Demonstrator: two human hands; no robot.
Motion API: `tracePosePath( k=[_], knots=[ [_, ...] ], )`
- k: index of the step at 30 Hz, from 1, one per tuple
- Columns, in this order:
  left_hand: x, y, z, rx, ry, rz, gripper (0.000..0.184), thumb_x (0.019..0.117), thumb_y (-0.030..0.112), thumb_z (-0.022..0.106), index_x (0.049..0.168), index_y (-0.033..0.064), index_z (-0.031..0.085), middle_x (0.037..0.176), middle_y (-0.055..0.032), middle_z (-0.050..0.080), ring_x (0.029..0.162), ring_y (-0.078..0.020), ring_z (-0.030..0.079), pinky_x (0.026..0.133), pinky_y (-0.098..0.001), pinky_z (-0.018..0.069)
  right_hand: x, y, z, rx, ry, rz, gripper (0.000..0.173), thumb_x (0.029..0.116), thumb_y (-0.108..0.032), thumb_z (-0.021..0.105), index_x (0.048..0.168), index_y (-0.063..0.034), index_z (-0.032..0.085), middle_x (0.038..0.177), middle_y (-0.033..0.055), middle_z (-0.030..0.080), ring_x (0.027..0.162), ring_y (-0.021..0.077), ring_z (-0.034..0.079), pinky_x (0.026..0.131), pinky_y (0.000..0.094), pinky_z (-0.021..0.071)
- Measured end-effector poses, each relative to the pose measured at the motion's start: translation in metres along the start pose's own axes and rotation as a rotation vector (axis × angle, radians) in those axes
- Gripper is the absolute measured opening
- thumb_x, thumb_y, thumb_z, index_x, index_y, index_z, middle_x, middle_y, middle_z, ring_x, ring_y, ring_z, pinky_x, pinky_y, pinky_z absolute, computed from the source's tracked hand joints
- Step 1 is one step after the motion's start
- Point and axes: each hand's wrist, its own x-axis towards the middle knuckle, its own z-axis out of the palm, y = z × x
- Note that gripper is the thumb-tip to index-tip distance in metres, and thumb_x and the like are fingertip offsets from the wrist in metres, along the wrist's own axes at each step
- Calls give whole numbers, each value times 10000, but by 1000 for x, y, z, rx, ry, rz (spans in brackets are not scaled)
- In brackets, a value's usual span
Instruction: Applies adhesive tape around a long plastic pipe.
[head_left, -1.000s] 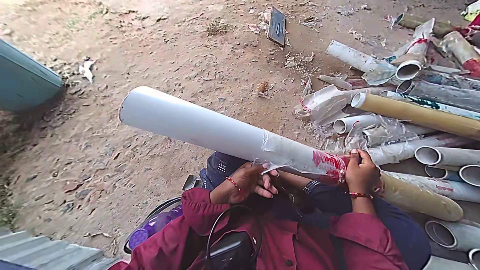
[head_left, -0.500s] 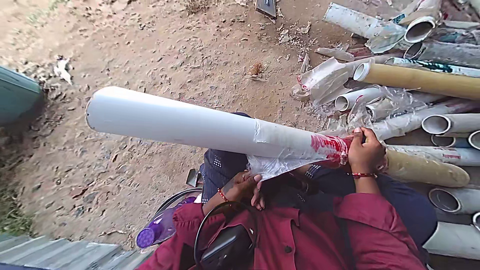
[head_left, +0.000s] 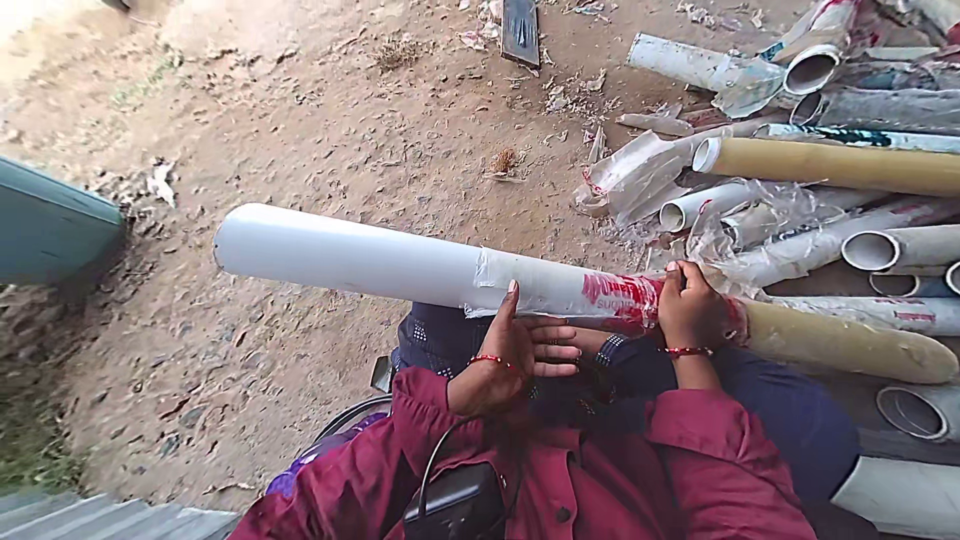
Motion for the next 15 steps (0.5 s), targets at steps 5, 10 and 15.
tracePosePath(
  k=[5,10,15],
  knots=[
    [6,-15,-6,97,87,167,613,1129,260,100,1033,-30,631,700,-74,702,651,-210,723,678,-371,617,2,0,4,15,-15,14,349,1071,-214,473,1180,17,710,985,290,727,923,482,705,802,669,476],
    [26,-44,-38,153,-55,415,612,1066,166,90,674,131,559,533,-5,657,501,-146,686,575,-293,605,8,-4,2,10,-77,24,362,1088,-219,422,1161,23,681,962,305,705,897,513,688,731,684,468],
    [30,-64,-69,205,-286,432,553,1088,279,246,624,233,544,553,56,648,531,-97,682,589,-266,595,10,-1,-1,8,-113,89,371,1088,-231,414,1181,7,684,959,280,714,898,482,693,742,666,471]
  ],
)
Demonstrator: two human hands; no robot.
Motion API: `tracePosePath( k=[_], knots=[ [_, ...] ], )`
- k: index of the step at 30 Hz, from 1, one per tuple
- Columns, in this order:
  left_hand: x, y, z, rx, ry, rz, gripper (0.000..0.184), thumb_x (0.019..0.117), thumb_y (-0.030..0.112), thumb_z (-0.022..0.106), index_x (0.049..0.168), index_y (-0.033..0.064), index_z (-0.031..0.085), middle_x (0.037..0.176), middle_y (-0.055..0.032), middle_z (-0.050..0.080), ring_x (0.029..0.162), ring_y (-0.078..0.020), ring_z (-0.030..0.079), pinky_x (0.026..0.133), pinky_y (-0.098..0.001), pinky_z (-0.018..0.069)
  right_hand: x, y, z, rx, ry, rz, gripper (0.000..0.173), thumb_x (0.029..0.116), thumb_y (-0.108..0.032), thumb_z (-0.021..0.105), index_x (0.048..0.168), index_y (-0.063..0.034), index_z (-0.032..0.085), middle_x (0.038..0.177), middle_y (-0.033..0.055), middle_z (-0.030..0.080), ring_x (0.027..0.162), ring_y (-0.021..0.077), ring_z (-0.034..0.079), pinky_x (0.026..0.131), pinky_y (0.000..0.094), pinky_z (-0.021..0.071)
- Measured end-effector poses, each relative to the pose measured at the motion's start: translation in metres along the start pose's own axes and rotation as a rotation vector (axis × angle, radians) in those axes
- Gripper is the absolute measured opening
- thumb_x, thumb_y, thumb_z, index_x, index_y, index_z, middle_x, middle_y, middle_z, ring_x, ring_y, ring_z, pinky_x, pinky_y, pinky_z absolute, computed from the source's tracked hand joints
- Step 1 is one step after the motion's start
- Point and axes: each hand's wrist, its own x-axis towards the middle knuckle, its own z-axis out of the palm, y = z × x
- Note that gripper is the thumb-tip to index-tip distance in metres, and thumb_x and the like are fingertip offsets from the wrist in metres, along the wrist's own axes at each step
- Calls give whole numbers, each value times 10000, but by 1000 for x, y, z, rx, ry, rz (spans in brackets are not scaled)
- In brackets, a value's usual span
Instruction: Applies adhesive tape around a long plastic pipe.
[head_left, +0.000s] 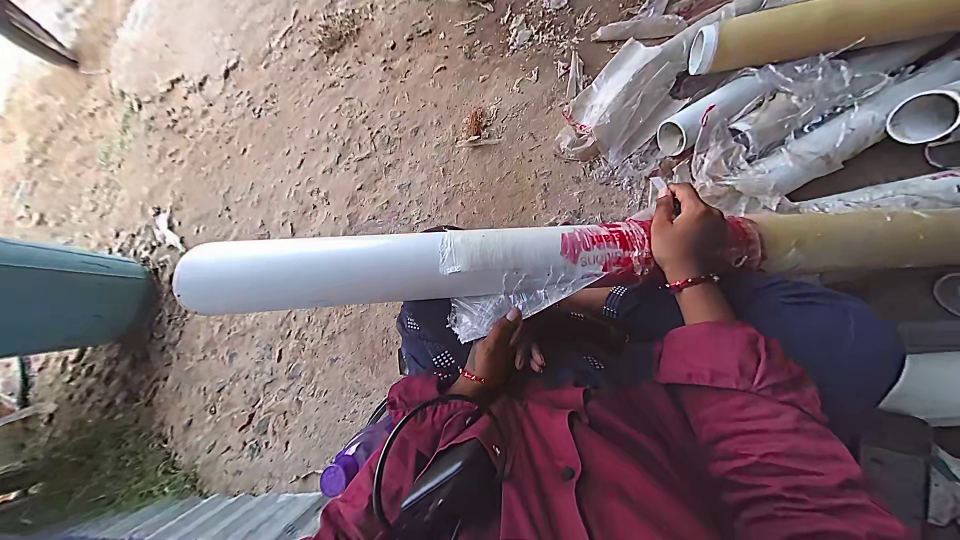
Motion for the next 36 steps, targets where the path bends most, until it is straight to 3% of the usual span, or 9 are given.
tracePosePath(
  k=[4,7,10,12,14,16,25,30,36],
  knots=[
    [0,15,-1,126,-99,-61,595,1102,397,230,688,192,606,592,52,671,563,-91,691,607,-267,593,-1,1,1,14,46,-48,364,1083,-228,431,1166,13,691,952,290,716,877,504,695,715,674,476],
    [-17,62,5,501,-276,-16,468,1116,305,329,907,88,687,805,75,735,755,-27,715,758,-236,605,-4,2,6,20,77,-91,348,1082,-215,438,1151,22,684,937,289,708,839,503,689,675,667,479],
    [-24,96,24,1019,4,493,339,1097,262,474,959,25,674,824,37,722,765,2,694,746,-191,593,-4,2,7,26,73,-83,344,1080,-197,445,1159,33,688,969,295,718,876,507,698,715,682,479],
    [-6,105,25,1471,324,731,225,1017,155,578,962,-13,718,848,-94,724,772,-138,699,750,-281,577,-3,3,7,20,59,-80,337,1080,-193,442,1153,28,685,967,290,719,875,502,699,710,674,482],
    [13,106,28,1702,409,663,132,938,99,675,967,-13,737,948,-179,717,785,-270,698,728,-400,584,-1,4,8,32,63,-92,332,1076,-191,451,1139,30,691,951,286,721,857,494,702,696,668,481],
    [22,96,37,1722,408,496,124,919,95,715,944,-23,745,911,-187,703,675,-263,655,644,-405,556,-1,9,10,54,80,-118,332,1074,-194,459,1118,35,695,939,278,723,844,486,706,688,662,490],
    [23,77,62,1824,496,274,286,984,154,651,980,-128,701,943,-353,676,817,-516,667,778,-655,491,1,7,14,119,84,-124,251,1006,-125,544,1078,18,737,922,197,747,820,374,736,700,541,553],
    [25,87,57,1839,465,49,388,1042,221,559,1087,-143,688,1070,-367,673,960,-496,671,917,-612,481,4,6,9,142,-29,-123,232,1002,-122,554,1103,-2,726,967,171,750,874,330,740,755,513,566],
    [25,88,59,1853,453,-18,403,1041,249,564,1098,-130,690,1079,-349,675,954,-456,670,918,-580,480,4,4,10,149,-32,-111,220,987,-104,567,1095,2,727,975,166,751,893,319,737,770,497,556]
  ],
)
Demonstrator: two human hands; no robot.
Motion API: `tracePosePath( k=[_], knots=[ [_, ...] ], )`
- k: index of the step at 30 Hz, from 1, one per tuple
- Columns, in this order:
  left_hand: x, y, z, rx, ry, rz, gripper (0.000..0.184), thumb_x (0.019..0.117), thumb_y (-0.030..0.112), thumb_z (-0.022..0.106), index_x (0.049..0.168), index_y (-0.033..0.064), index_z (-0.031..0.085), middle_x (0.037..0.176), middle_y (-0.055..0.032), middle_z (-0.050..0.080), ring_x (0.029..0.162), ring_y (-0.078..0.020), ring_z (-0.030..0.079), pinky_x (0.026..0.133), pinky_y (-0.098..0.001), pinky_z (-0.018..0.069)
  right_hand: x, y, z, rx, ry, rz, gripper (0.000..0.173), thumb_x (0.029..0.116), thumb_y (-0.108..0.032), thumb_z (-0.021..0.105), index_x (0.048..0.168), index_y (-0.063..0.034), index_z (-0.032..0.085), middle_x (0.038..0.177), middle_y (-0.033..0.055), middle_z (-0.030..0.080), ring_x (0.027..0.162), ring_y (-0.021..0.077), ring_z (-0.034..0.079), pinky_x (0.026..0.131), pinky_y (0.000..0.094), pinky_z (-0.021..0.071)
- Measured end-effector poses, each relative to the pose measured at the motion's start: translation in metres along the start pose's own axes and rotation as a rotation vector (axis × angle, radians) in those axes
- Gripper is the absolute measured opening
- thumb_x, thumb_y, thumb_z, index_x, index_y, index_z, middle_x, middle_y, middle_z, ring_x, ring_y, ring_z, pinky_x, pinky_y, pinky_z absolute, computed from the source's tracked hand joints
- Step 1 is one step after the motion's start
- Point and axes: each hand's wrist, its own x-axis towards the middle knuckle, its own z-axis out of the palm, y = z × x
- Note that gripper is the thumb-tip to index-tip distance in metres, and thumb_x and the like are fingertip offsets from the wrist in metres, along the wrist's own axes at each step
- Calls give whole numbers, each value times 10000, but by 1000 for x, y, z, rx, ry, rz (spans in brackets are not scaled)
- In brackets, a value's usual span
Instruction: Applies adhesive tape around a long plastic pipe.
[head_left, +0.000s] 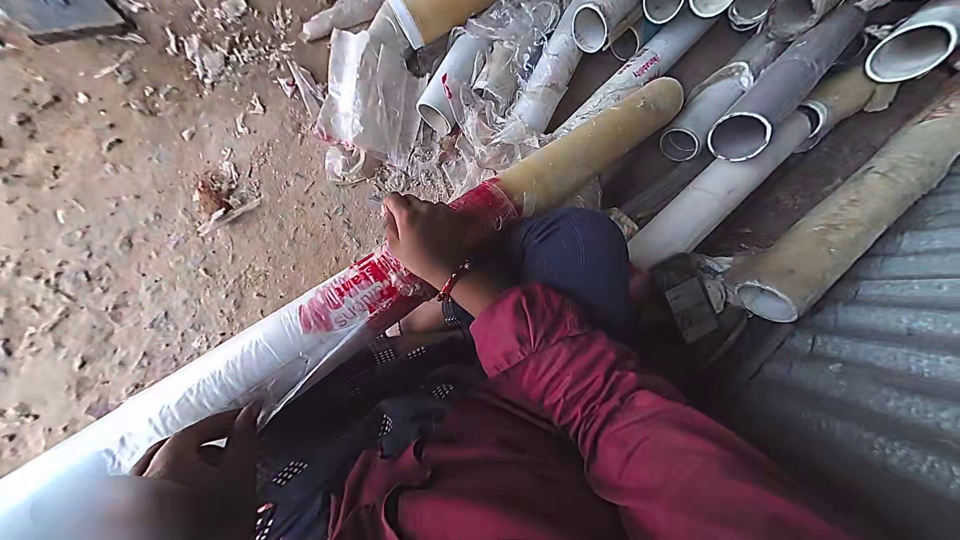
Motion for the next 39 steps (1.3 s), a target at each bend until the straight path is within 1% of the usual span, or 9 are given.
tracePosePath(
  k=[6,8,10,14,19,23,27,31,39],
  knots=[
    [3,-3,-3,16,-34,52,364,1027,218,551,1091,-110,695,1075,-314,681,941,-396,669,905,-530,491,4,22,36,-89,287,-113,148,935,-159,600,884,-96,724,751,55,697,662,205,689,555,393,517],
    [5,-11,-2,7,-32,122,350,1017,203,560,1085,-113,695,1051,-325,682,922,-420,674,878,-548,504,1,16,27,-67,205,-74,160,960,-141,595,935,-66,734,812,86,723,734,239,714,624,432,538],
    [7,-19,-1,-3,-46,183,343,1018,195,559,1077,-118,685,994,-321,674,879,-424,657,839,-551,500,3,22,36,-80,296,-124,155,933,-161,593,880,-97,724,737,55,692,651,207,686,542,397,512],
    [8,-29,3,-3,-91,334,273,994,126,562,1009,-126,667,926,-339,648,819,-479,640,755,-611,480,-3,1,-2,-10,-4,-10,223,995,-115,556,1097,-11,724,967,151,751,883,304,735,753,481,553],
    [1,-23,3,-45,-46,224,333,1019,169,551,1073,-147,642,1009,-361,641,833,-455,645,784,-575,500,-3,3,1,-10,40,-27,210,978,-104,575,1078,-9,733,940,149,750,854,304,733,736,480,550],
    [-2,2,6,-18,47,81,504,996,321,654,1073,-175,616,968,-391,629,913,-562,630,827,-690,459,-5,2,1,-23,80,-10,233,993,-123,569,1100,-16,746,947,160,759,852,327,741,733,504,556],
    [1,16,-2,110,-21,0,384,1039,250,604,1040,-130,655,1006,-338,671,956,-523,676,812,-657,506,-10,-1,2,-44,86,-25,220,1025,-126,536,1085,-9,712,925,176,732,846,349,729,723,520,558],
    [5,3,5,231,-77,213,252,1057,93,496,1020,-70,684,968,-268,686,814,-450,716,657,-577,557,-5,4,6,-50,97,-44,263,1023,-125,512,1066,38,714,928,243,734,824,433,725,703,589,522],
    [12,-21,-7,192,-190,485,207,1015,83,541,1015,-31,713,1015,-220,725,796,-418,733,627,-590,560,-7,4,6,-37,97,-54,275,1030,-136,506,1080,41,710,945,242,736,843,433,727,709,589,533]
  ],
)
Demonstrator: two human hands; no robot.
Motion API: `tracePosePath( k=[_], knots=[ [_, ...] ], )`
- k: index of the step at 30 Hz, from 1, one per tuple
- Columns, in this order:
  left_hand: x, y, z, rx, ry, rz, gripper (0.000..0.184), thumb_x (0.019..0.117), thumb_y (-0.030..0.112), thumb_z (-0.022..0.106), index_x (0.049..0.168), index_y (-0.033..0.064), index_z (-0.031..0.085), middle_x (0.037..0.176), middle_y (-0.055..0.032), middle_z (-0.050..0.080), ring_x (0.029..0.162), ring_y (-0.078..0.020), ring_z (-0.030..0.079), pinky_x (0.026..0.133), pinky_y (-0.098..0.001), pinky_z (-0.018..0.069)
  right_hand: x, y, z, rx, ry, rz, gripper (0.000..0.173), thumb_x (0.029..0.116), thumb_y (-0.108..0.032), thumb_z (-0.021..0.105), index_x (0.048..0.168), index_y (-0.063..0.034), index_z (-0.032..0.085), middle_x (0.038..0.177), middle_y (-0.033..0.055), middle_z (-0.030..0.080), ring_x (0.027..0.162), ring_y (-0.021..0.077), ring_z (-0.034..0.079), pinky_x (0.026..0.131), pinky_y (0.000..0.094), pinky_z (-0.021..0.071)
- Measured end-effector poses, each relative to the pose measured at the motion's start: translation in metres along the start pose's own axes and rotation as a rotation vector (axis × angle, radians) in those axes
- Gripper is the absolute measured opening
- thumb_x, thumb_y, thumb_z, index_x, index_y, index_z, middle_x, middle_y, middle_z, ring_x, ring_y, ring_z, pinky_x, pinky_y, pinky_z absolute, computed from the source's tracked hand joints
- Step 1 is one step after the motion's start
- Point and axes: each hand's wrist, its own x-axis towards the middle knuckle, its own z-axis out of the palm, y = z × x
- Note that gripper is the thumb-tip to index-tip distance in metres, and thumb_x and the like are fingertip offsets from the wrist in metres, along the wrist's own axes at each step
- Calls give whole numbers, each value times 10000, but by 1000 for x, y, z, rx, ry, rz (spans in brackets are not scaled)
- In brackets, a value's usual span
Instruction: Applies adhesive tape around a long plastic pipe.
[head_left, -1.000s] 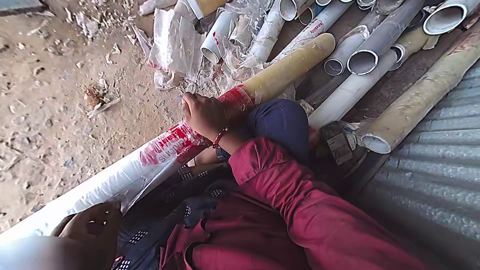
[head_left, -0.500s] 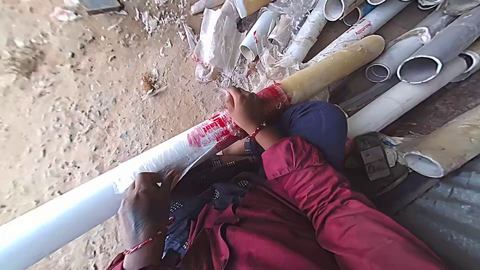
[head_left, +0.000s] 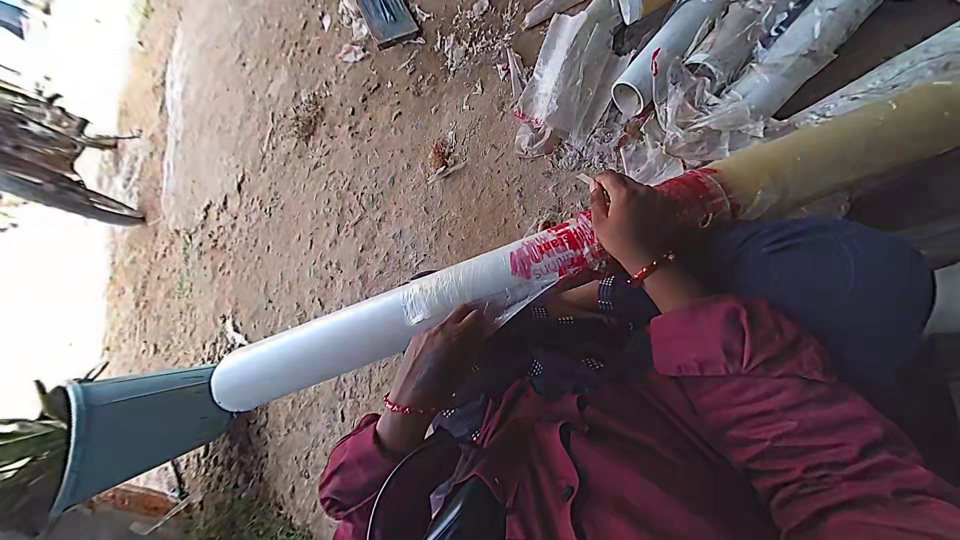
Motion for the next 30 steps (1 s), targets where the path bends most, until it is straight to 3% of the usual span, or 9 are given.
tracePosePath(
  k=[5,8,11,14,18,21,25,28,30],
  knots=[
    [-7,-11,19,7,363,-47,308,993,243,575,932,-10,740,809,-183,697,711,-370,703,598,-513,551,3,2,4,-9,24,-8,267,1017,-129,517,1066,36,722,933,232,739,824,425,728,692,585,528],
    [-6,-2,15,-39,323,-164,366,975,304,649,1066,-47,697,822,-205,686,721,-385,688,633,-537,538,3,2,4,-25,-1,1,273,1022,-132,508,1081,38,713,937,238,734,834,432,725,695,591,524],
    [6,17,1,93,151,-221,331,1002,251,646,997,-77,694,917,-272,704,868,-469,720,678,-595,547,3,0,2,-24,-17,0,278,1031,-134,501,1084,47,706,962,251,733,851,438,727,712,589,531],
    [15,27,1,211,66,-182,203,1021,104,593,984,-66,699,925,-262,713,885,-462,720,674,-572,549,2,1,2,-20,-11,-2,268,1024,-127,507,1074,43,709,962,245,736,848,436,728,711,591,532],
    [11,16,10,216,123,28,103,936,-46,618,934,-39,721,858,-231,704,792,-432,720,611,-527,557,3,1,-1,-29,-49,16,286,1041,-149,487,1068,41,699,960,240,733,863,434,727,714,591,530],
    [6,7,16,195,182,169,94,891,-82,640,920,-44,721,854,-225,688,791,-420,713,659,-511,579,2,3,1,-12,-9,1,293,1039,-155,483,1075,42,697,933,235,733,849,425,728,721,584,535],
    [-7,9,39,34,400,132,121,924,-62,595,926,-54,716,1087,-224,727,972,-394,734,774,-458,610,-6,6,11,69,246,-241,259,1010,-112,532,1054,39,739,877,210,747,784,379,733,691,499,554],
    [-15,14,63,-160,647,33,185,950,51,589,869,-60,714,1065,-215,751,1010,-347,735,887,-380,584,-20,-18,2,131,165,-536,248,993,-128,553,1038,-8,766,864,164,750,769,331,724,684,438,551],
    [-18,18,70,-257,703,-29,286,943,214,671,993,-67,693,1076,-216,750,1055,-341,724,956,-380,552,-31,-40,1,173,33,-739,239,948,-118,560,1005,-39,778,778,135,712,683,309,692,595,426,524]
  ],
)
